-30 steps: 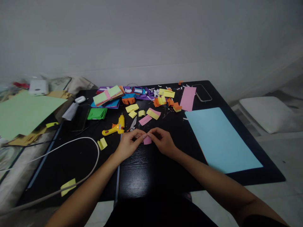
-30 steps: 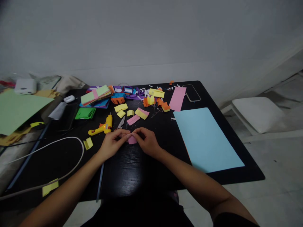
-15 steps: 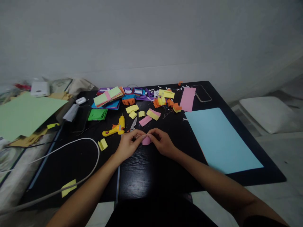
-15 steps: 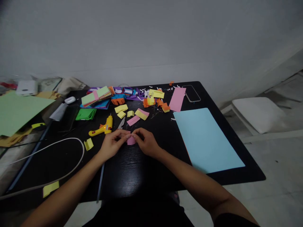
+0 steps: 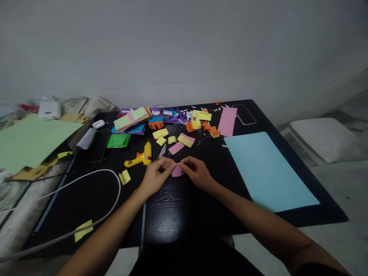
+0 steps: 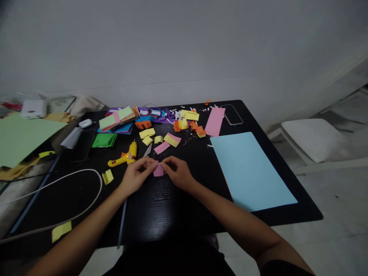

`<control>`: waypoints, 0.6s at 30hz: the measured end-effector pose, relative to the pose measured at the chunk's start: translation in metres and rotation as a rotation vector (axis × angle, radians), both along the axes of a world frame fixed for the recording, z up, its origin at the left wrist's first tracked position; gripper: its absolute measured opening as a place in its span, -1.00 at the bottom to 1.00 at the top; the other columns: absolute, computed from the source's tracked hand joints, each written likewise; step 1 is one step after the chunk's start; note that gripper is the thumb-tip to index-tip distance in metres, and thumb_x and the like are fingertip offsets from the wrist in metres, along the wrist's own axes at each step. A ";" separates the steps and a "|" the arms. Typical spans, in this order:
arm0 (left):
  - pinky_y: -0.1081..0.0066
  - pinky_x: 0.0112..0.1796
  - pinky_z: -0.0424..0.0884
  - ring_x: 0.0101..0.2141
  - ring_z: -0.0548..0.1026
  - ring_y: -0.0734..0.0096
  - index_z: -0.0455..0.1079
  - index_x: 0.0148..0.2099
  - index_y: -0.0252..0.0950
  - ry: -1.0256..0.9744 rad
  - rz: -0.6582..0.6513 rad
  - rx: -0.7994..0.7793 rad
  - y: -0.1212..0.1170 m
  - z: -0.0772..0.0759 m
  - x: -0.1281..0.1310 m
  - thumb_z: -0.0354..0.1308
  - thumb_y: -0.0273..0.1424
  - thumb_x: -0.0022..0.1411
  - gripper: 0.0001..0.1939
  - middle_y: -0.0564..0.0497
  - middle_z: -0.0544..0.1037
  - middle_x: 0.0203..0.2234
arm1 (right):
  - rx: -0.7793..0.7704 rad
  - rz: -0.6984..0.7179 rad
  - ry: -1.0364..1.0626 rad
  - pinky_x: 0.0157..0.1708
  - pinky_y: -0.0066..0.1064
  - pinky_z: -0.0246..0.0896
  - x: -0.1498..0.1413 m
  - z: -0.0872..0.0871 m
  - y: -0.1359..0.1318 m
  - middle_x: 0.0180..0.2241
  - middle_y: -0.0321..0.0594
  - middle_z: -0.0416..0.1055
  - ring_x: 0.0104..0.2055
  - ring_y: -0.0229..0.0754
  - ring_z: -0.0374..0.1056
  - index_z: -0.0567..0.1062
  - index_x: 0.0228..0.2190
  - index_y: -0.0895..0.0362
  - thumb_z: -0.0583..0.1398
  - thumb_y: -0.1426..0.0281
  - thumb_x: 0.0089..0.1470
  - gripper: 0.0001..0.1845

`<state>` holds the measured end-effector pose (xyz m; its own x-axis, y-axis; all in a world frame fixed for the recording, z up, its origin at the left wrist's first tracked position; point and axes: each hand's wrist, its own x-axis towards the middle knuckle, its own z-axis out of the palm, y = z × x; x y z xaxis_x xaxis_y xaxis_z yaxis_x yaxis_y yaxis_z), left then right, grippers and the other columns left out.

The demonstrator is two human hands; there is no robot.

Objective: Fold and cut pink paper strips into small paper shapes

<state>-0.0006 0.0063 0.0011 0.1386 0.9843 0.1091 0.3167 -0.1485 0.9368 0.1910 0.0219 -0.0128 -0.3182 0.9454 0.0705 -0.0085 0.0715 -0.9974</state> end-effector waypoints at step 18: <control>0.44 -0.37 0.40 -0.42 0.50 0.42 0.56 -0.09 -0.26 -0.006 0.005 0.029 0.002 0.004 -0.002 0.18 -0.23 0.34 -0.75 0.00 0.60 -0.38 | -0.043 -0.024 0.081 -0.46 -0.42 0.35 0.002 0.003 0.001 -0.46 -0.30 0.48 -0.48 -0.28 0.38 0.59 -0.27 0.10 0.29 0.17 0.13 -0.75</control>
<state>-0.0024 0.0085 0.0049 0.1334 0.9814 0.1384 0.3121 -0.1741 0.9340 0.1931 0.0225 -0.0101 -0.2906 0.9553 0.0545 -0.0883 0.0299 -0.9956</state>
